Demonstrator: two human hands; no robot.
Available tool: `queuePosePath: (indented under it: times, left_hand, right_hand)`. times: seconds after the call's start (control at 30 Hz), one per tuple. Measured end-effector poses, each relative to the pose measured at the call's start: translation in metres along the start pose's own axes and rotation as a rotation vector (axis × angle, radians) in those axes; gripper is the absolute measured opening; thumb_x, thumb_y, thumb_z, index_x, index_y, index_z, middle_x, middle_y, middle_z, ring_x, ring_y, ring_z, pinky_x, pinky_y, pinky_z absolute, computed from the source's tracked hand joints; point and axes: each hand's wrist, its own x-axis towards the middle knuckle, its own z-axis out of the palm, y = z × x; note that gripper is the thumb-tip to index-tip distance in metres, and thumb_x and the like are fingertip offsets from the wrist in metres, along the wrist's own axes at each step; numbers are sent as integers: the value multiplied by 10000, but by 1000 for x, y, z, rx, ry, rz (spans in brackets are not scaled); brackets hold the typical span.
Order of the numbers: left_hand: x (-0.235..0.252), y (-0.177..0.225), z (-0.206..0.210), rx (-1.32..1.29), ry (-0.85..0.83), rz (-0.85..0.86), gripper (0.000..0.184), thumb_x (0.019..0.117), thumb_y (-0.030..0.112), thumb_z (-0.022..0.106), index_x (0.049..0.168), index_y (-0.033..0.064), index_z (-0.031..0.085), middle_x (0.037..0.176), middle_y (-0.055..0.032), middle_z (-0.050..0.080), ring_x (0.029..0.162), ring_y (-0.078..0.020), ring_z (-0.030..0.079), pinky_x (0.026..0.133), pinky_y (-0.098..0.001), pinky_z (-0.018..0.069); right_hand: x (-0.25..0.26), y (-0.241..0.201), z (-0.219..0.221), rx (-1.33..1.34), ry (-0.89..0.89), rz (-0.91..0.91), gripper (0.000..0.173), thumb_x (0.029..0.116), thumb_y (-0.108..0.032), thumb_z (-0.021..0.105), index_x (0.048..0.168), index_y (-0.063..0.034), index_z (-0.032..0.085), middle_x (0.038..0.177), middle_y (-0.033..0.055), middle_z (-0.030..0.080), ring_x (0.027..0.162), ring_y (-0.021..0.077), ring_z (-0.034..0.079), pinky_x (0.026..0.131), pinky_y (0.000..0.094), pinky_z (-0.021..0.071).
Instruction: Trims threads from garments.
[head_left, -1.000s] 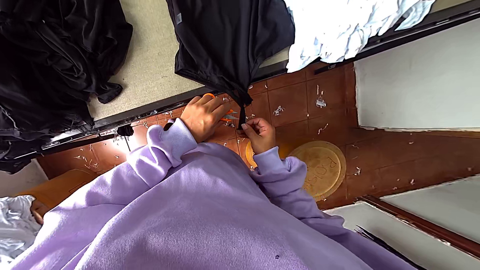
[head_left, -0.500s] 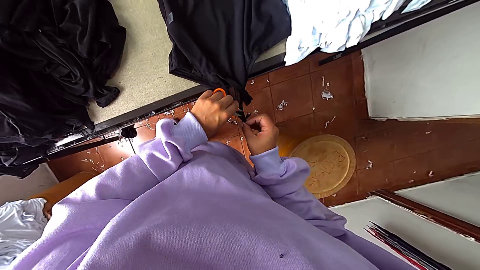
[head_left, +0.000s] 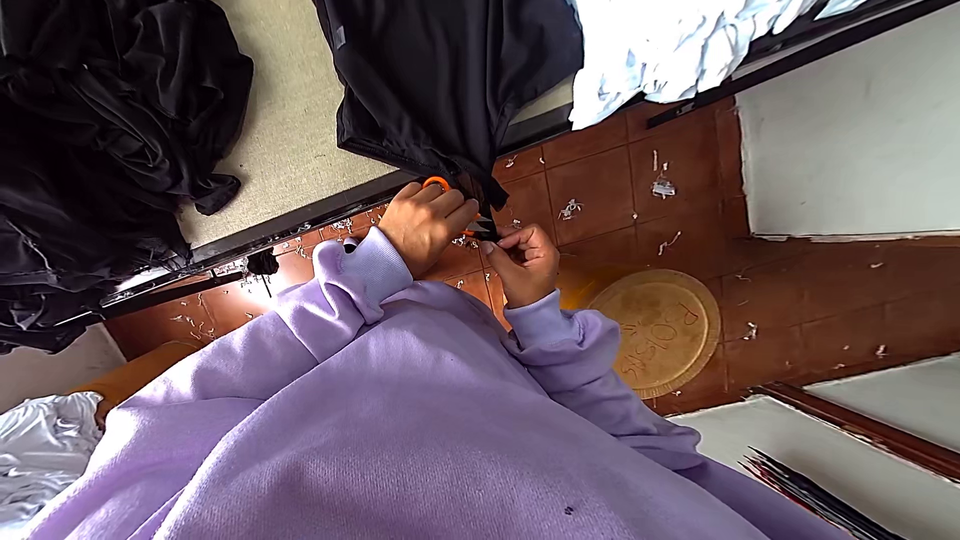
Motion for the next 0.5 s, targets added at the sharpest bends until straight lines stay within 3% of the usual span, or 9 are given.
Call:
queuePosePath:
  times: [0.2,0.5]
  left_hand:
    - [-1,-2,1,-16,56,-43,218,974,114,630,1129,21,753,1004,-156,758,900,-343,734,741,-494,567]
    - [3,3,3,-50,38,-21,241,960,69,612,1154,9,741,1018,-168,752,923,-359,731,752,-496,572]
  right_hand:
    - [1,1,-3,111,22,40,228,820,74,671,883,-123,574,1013,-4,761,892,31,717,769,203,589]
    - [3,3,-3,113,-8,23,222,807,67,690,875,-119,591,1007,-15,752,852,11,702,730,182,579]
